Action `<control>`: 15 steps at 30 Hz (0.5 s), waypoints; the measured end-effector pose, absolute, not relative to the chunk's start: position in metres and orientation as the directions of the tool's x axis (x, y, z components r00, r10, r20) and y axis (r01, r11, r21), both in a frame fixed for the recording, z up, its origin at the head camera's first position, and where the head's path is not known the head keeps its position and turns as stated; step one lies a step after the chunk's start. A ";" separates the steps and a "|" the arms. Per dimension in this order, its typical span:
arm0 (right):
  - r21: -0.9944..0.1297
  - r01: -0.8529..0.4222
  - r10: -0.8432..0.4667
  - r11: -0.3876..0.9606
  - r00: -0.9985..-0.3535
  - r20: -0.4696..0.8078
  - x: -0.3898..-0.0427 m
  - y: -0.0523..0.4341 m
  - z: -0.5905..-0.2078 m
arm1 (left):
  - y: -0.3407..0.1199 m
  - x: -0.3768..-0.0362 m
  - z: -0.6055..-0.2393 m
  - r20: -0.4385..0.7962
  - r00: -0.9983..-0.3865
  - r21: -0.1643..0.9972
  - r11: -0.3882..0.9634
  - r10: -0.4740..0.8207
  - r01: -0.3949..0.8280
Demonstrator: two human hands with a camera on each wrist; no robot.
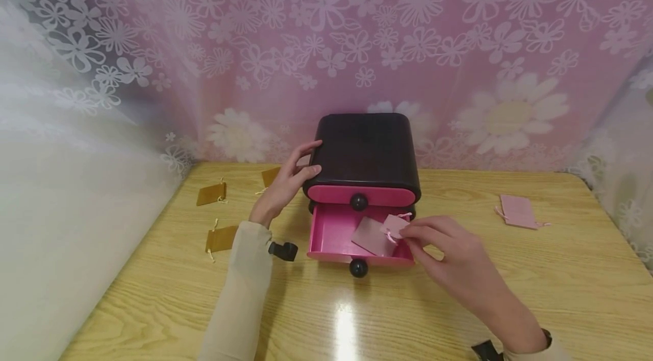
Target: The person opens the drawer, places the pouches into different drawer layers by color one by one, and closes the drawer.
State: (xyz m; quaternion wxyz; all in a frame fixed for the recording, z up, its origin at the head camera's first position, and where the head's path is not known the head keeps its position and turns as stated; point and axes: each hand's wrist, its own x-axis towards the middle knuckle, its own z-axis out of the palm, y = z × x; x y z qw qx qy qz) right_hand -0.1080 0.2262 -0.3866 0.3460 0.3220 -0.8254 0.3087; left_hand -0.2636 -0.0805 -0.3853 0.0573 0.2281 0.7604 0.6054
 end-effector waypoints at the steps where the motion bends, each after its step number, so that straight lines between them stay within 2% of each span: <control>1: -0.286 -0.744 -0.322 0.604 -0.556 0.766 -0.109 0.224 -0.387 | -0.080 -0.264 -0.386 0.190 -0.889 0.947 0.160 0.416 0.278; 7: -0.308 -0.731 -0.356 0.610 -0.599 0.717 -0.112 0.214 -0.389 | -0.080 -0.264 -0.386 0.195 -0.888 0.948 0.153 0.416 0.279; 11: -0.287 -0.760 -0.380 0.583 -0.567 0.730 -0.117 0.207 -0.392 | -0.080 -0.264 -0.386 0.193 -0.889 0.949 0.153 0.414 0.277; 15: -0.281 -0.755 -0.400 0.592 -0.578 0.711 -0.123 0.202 -0.394 | -0.080 -0.264 -0.386 0.192 -0.890 0.948 0.156 0.414 0.277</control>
